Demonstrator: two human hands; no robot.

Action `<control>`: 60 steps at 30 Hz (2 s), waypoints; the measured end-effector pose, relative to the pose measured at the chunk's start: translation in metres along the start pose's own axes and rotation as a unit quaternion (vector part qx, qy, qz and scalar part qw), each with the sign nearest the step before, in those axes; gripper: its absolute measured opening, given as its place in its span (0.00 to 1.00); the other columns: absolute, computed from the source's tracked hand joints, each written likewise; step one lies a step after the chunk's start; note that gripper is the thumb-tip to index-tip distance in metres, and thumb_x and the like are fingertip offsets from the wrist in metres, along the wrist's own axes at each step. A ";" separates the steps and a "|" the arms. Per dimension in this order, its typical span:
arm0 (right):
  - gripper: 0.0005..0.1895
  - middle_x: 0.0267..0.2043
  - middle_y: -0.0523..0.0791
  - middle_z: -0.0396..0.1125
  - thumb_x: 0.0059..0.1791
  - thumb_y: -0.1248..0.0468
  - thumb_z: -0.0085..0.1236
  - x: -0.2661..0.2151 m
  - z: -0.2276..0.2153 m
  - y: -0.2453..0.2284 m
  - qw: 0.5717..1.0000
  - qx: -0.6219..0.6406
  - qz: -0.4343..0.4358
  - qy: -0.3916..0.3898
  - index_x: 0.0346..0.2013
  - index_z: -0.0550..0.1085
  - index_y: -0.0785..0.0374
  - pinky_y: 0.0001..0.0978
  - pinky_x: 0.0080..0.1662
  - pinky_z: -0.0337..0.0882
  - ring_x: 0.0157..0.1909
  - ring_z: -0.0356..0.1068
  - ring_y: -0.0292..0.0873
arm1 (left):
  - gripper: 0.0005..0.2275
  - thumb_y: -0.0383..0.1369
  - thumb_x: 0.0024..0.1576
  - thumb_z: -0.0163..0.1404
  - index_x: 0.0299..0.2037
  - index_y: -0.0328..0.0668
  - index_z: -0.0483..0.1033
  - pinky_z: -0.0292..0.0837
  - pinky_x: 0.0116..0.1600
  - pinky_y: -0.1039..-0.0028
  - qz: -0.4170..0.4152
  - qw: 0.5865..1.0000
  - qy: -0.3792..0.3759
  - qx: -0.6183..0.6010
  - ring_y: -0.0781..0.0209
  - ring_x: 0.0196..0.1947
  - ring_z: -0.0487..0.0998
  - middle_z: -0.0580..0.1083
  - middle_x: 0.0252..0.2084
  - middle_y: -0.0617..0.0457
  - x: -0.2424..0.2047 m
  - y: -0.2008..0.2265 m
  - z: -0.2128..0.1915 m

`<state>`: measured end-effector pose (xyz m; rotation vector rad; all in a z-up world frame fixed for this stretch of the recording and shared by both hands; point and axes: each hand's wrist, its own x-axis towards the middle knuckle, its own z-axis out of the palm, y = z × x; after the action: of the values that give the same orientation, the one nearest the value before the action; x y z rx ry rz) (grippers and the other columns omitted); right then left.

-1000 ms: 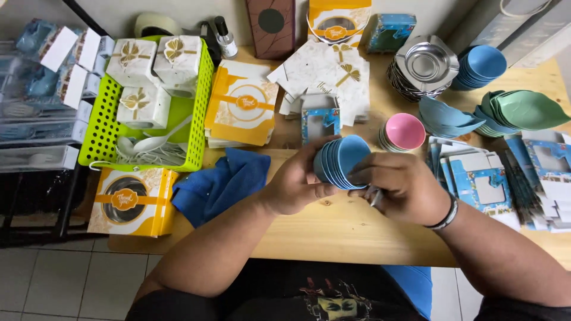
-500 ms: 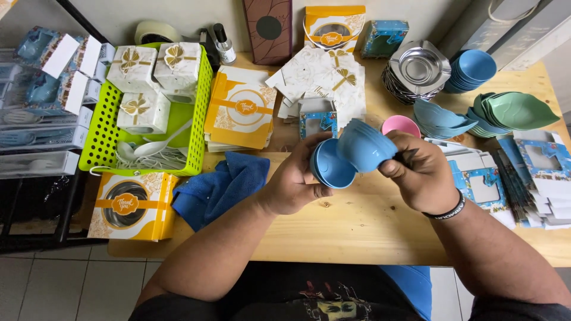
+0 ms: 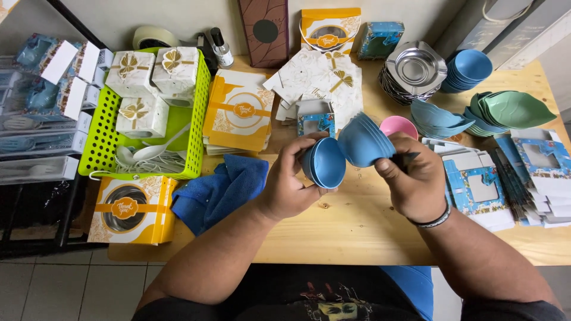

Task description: The person picks up a stack of blue plastic bowls and uses a small blade to trim the rim of one bowl. They then switch to a stack of green leaf-shaped plastic bowls and continue trimming the edges of each one individually with the blade.

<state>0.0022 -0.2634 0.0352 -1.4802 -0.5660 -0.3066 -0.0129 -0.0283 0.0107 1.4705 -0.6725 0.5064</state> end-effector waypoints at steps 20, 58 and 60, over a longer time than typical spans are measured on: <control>0.07 0.29 0.51 0.70 0.45 0.68 0.69 -0.010 0.043 -0.022 0.981 -0.139 -0.134 -0.032 0.30 0.78 0.69 0.32 0.28 0.67 0.24 0.67 0.47 | 0.27 0.20 0.46 0.65 0.53 0.35 0.62 0.73 0.62 0.62 0.103 0.977 0.042 0.181 0.43 0.58 0.75 0.71 0.59 0.39 0.008 0.014 0.001; 0.09 0.29 0.52 0.67 0.49 0.66 0.65 -0.011 0.026 -0.004 0.994 -0.063 -0.084 -0.043 0.29 0.74 0.69 0.33 0.34 0.65 0.29 0.64 0.46 | 0.30 0.20 0.44 0.64 0.55 0.37 0.61 0.77 0.56 0.62 0.082 0.981 0.023 0.176 0.42 0.59 0.73 0.69 0.59 0.40 0.009 0.018 0.001; 0.08 0.29 0.52 0.68 0.48 0.67 0.66 -0.011 0.026 -0.003 0.994 -0.060 -0.083 -0.045 0.29 0.75 0.69 0.33 0.33 0.65 0.29 0.66 0.45 | 0.30 0.20 0.44 0.64 0.55 0.37 0.61 0.77 0.56 0.62 0.082 0.979 0.020 0.184 0.42 0.59 0.73 0.69 0.59 0.40 0.007 0.016 0.000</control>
<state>-0.0132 -0.2398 0.0319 -1.5706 -0.7558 -0.4120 -0.0191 -0.0286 0.0275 1.7520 -0.6956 0.8197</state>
